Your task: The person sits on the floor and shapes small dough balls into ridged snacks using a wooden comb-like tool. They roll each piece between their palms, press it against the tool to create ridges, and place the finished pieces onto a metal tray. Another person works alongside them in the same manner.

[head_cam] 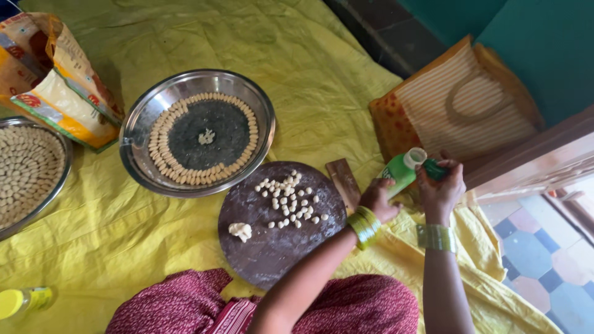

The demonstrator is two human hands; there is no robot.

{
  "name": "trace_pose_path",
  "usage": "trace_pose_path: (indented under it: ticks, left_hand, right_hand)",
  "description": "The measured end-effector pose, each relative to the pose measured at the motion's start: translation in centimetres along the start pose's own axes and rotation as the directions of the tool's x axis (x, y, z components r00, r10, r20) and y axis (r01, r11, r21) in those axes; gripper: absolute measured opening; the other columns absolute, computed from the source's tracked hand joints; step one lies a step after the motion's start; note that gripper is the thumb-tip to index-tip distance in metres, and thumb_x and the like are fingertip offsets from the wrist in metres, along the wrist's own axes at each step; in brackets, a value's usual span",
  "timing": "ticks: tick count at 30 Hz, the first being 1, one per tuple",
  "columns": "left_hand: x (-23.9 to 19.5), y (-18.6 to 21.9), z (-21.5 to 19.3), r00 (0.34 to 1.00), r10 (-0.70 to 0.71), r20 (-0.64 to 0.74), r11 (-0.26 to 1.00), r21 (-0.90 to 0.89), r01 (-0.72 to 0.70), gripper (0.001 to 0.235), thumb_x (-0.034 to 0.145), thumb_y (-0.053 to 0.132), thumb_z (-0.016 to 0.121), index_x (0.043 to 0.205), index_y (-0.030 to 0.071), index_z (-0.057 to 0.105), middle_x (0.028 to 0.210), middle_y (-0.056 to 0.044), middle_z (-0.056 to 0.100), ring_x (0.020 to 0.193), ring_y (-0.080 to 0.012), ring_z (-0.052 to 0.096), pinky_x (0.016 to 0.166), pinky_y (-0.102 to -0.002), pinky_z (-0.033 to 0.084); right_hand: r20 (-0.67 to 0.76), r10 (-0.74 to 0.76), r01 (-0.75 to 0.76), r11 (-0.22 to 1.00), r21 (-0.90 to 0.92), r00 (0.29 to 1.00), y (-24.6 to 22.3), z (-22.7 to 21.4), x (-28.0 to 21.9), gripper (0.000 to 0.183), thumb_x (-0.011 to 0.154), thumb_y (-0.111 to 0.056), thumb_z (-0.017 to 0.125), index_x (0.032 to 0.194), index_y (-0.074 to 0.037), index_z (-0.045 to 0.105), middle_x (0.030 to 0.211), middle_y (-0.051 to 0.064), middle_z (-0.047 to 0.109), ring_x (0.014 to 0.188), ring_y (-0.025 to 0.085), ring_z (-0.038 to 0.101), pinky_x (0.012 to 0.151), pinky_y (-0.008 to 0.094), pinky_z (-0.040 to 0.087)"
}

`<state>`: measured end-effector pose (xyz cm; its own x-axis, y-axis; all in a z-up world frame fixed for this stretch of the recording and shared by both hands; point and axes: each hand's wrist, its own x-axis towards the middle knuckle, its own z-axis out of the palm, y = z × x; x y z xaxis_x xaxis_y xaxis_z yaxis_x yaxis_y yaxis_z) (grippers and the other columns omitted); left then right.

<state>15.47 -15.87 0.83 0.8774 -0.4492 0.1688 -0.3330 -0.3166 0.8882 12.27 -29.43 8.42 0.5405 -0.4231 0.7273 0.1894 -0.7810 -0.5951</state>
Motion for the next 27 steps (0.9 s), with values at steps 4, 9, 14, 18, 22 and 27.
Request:
trace_pose_path:
  ticks: [4,9,14,18,22,27]
  left_hand:
    - [3.5,2.2,2.8,0.986,0.036,-0.160,0.992,0.124,-0.016,0.116,0.062,0.021,0.093,0.149,-0.005,0.021,0.152,-0.033,0.033,0.140,-0.0461,0.035,0.114,-0.050,0.035]
    - [5.7,0.5,3.5,0.970,0.051,-0.237,0.997,-0.036,-0.061,0.100,0.070,0.013,0.089,0.152,0.004,0.033,0.150,-0.027,0.043,0.137,-0.0461,0.044,0.113,-0.052,0.040]
    - [6.0,-1.9,4.1,0.980,0.048,-0.194,0.994,-0.091,-0.067,0.090,0.073,0.008,0.083,0.152,0.013,0.041,0.144,-0.019,0.052,0.129,-0.0435,0.053,0.106,-0.050,0.049]
    - [5.7,-2.5,4.0,0.984,0.040,-0.175,0.997,-0.056,-0.051,0.084,0.076,0.008,0.081,0.151,0.015,0.044,0.142,-0.019,0.055,0.125,-0.0430,0.055,0.104,-0.050,0.050]
    - [5.8,-2.6,4.3,0.976,0.127,-0.178,0.991,-0.007,-0.130,0.083,0.081,0.006,0.077,0.156,0.011,0.041,0.148,-0.022,0.052,0.132,-0.0444,0.052,0.109,-0.051,0.047]
    - [3.7,-5.6,3.6,0.999,0.007,-0.040,0.984,-0.175,-0.014,0.085,0.087,0.025,0.078,0.159,0.007,0.035,0.152,-0.022,0.046,0.138,-0.0393,0.048,0.113,-0.046,0.044]
  right_hand:
    - [0.131,0.079,-0.103,0.977,0.187,0.988,0.5,1.0,2.9,0.037,0.092,-0.008,0.081,0.120,-0.004,0.058,0.127,0.015,0.068,0.108,0.026,0.069,0.094,0.033,0.057]
    - [0.263,-0.070,0.048,0.995,0.089,0.962,0.8,2.2,2.4,0.028,0.099,-0.013,0.068,0.126,-0.007,0.065,0.121,0.018,0.065,0.110,0.032,0.066,0.093,0.042,0.054]
    - [0.204,-0.263,0.232,0.959,0.161,0.943,2.3,3.4,1.3,0.020,0.097,-0.018,0.067,0.116,-0.014,0.072,0.126,0.020,0.060,0.117,0.033,0.063,0.096,0.044,0.054]
    - [0.216,-0.080,0.092,0.995,-0.046,0.973,2.7,4.6,0.9,0.017,0.094,-0.021,0.068,0.110,-0.018,0.075,0.118,0.013,0.066,0.112,0.029,0.066,0.097,0.045,0.054]
    - [0.146,-0.064,0.103,0.956,-0.275,0.987,1.6,4.8,0.0,0.021,0.095,-0.023,0.071,0.116,-0.020,0.074,0.123,0.014,0.067,0.115,0.034,0.063,0.102,0.051,0.047]
    - [0.121,-0.156,0.189,0.918,-0.348,0.980,0.3,4.1,0.1,0.035,0.099,-0.028,0.069,0.131,-0.013,0.067,0.130,0.018,0.061,0.122,0.036,0.060,0.106,0.054,0.043]
